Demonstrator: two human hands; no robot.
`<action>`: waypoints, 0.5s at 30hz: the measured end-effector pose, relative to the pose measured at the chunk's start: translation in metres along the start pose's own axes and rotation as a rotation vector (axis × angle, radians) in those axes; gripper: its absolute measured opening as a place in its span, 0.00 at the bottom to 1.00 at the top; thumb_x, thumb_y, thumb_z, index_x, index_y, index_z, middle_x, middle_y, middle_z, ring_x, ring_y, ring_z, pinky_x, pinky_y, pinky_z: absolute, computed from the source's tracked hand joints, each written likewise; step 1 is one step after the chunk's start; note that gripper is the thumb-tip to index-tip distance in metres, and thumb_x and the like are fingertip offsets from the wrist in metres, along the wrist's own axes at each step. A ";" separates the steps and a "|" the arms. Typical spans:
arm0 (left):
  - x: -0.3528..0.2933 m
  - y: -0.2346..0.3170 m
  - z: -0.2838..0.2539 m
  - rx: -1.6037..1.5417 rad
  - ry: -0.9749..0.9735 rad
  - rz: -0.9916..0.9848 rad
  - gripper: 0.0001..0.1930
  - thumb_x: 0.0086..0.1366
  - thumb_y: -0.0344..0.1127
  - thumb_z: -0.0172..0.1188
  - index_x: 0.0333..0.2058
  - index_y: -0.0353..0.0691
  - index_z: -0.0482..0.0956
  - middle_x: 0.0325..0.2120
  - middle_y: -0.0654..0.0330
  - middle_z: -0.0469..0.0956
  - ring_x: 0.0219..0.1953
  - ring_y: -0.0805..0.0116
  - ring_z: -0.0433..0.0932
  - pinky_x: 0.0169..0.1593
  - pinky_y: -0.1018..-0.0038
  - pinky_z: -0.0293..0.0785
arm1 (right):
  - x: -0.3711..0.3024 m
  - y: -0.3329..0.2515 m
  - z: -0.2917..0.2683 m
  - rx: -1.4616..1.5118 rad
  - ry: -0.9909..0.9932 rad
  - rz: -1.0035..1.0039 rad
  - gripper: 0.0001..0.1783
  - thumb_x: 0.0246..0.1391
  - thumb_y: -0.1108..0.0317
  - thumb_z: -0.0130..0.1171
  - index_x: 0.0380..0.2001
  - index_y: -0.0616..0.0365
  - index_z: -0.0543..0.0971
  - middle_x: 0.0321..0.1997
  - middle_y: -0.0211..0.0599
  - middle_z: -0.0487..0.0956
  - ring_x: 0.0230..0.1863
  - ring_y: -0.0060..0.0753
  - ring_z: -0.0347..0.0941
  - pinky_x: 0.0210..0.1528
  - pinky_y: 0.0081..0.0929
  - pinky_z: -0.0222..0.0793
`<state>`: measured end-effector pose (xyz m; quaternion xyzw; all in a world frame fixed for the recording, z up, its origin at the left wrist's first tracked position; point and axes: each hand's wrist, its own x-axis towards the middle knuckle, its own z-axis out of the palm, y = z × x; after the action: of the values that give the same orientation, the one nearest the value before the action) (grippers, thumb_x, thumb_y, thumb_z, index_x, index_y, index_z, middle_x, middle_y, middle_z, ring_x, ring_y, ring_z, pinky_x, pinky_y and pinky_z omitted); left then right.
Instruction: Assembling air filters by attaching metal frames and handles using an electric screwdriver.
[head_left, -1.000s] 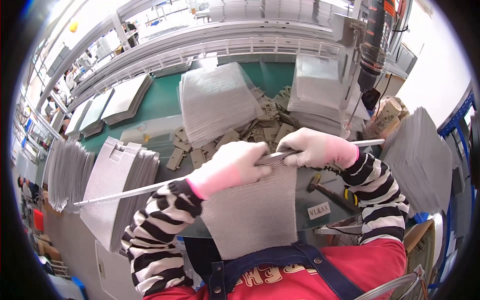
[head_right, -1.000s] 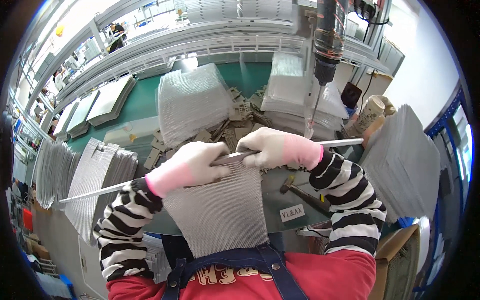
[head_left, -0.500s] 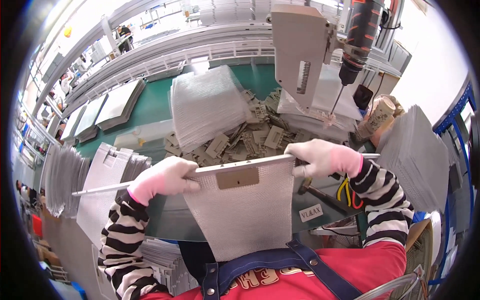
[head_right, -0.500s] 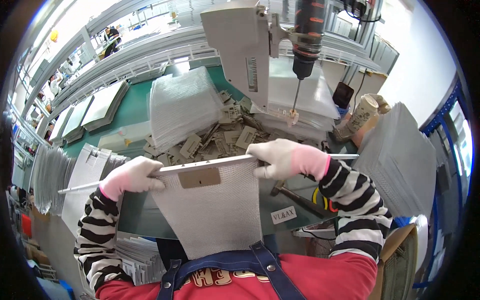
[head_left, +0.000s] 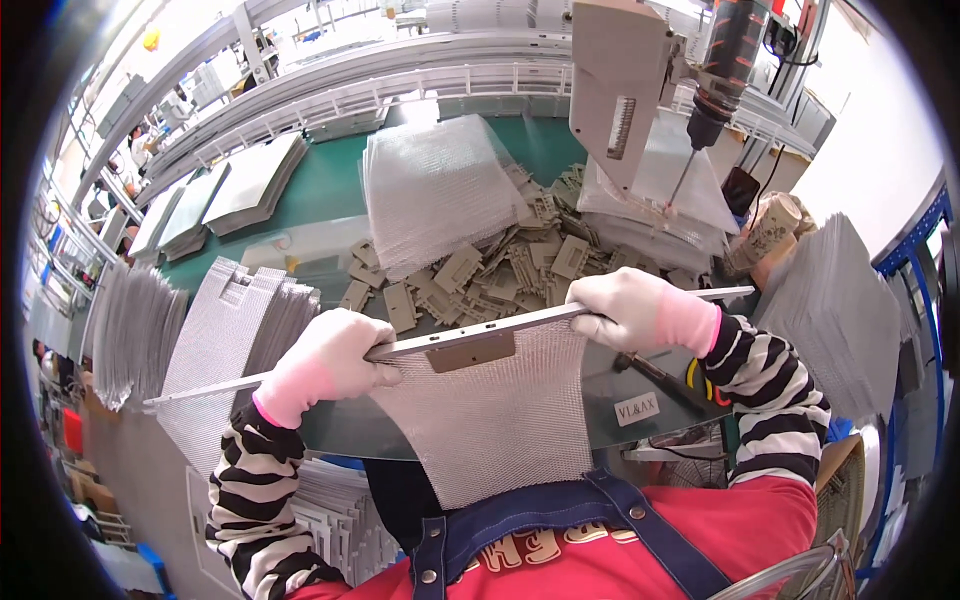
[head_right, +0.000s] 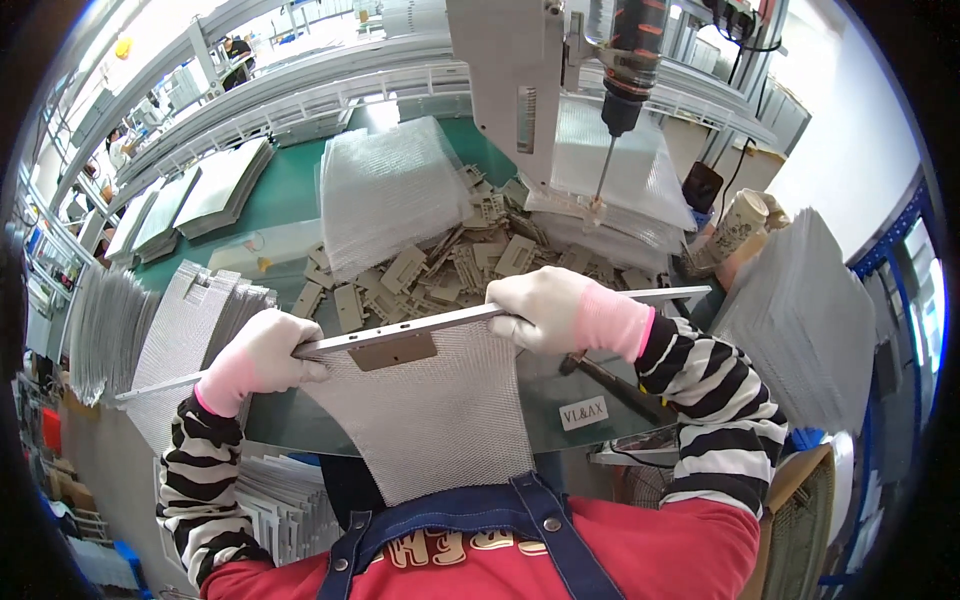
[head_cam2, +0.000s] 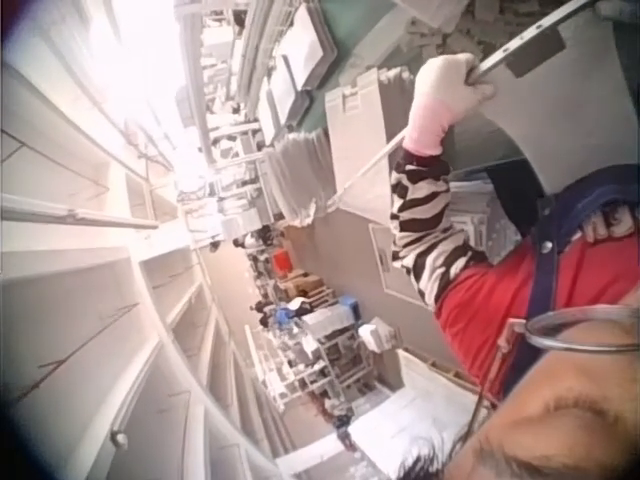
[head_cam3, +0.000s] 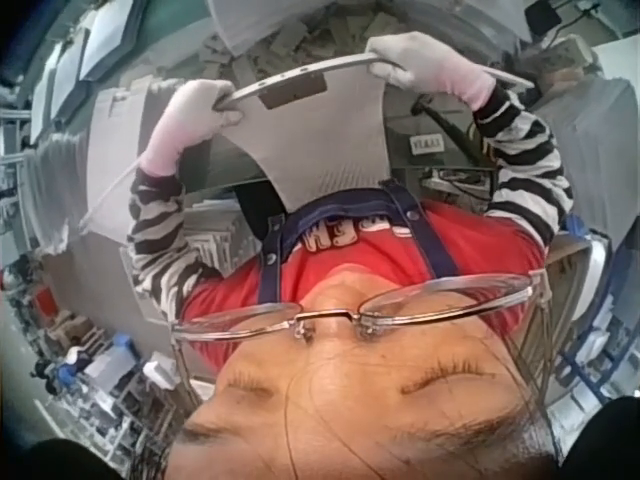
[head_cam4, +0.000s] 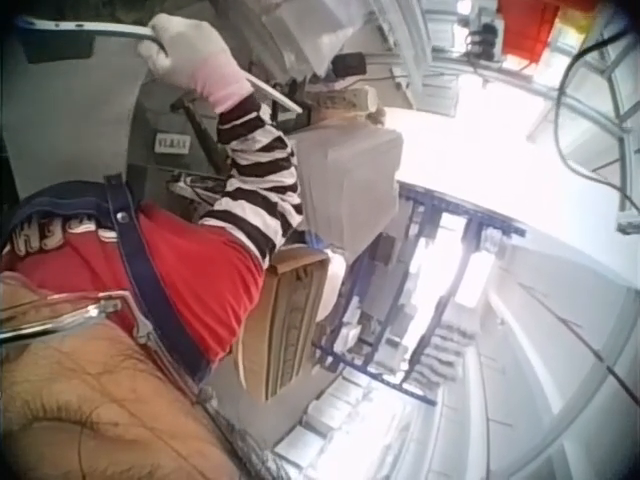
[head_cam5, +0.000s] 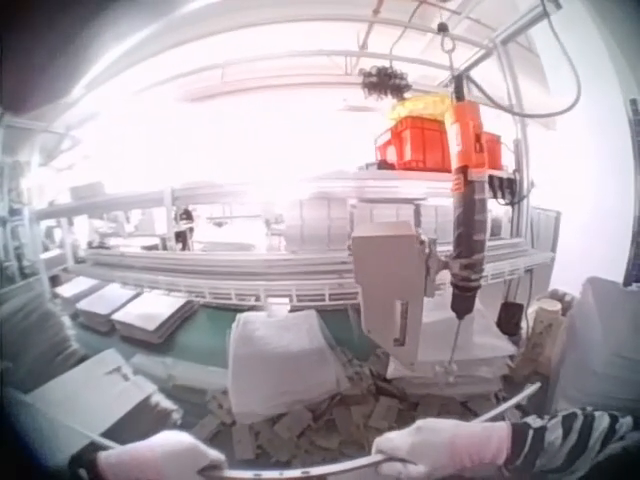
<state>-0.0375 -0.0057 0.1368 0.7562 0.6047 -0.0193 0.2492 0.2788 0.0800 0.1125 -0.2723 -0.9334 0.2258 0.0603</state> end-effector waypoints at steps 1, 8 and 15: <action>-0.001 0.001 -0.002 0.003 0.002 0.003 0.13 0.49 0.35 0.65 0.29 0.32 0.74 0.17 0.53 0.73 0.18 0.67 0.74 0.25 0.74 0.69 | -0.001 0.009 0.000 0.028 0.020 -0.074 0.12 0.50 0.64 0.53 0.32 0.63 0.71 0.24 0.48 0.73 0.30 0.51 0.71 0.32 0.38 0.66; -0.015 0.004 -0.008 -0.234 -0.042 -0.027 0.13 0.49 0.36 0.63 0.26 0.31 0.73 0.16 0.54 0.73 0.18 0.67 0.75 0.25 0.73 0.70 | -0.015 0.010 -0.011 0.126 -0.074 0.018 0.16 0.49 0.62 0.55 0.35 0.64 0.71 0.27 0.48 0.75 0.31 0.48 0.73 0.34 0.35 0.67; -0.004 0.004 -0.006 -0.123 -0.029 0.016 0.13 0.50 0.37 0.62 0.24 0.32 0.72 0.14 0.56 0.71 0.16 0.67 0.73 0.25 0.74 0.69 | -0.014 -0.001 -0.002 0.007 -0.003 -0.033 0.21 0.47 0.58 0.58 0.40 0.63 0.69 0.30 0.50 0.74 0.33 0.54 0.73 0.35 0.39 0.69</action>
<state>-0.0365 -0.0073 0.1446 0.7439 0.5951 0.0087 0.3041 0.2907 0.0729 0.1151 -0.2561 -0.9371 0.2283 0.0634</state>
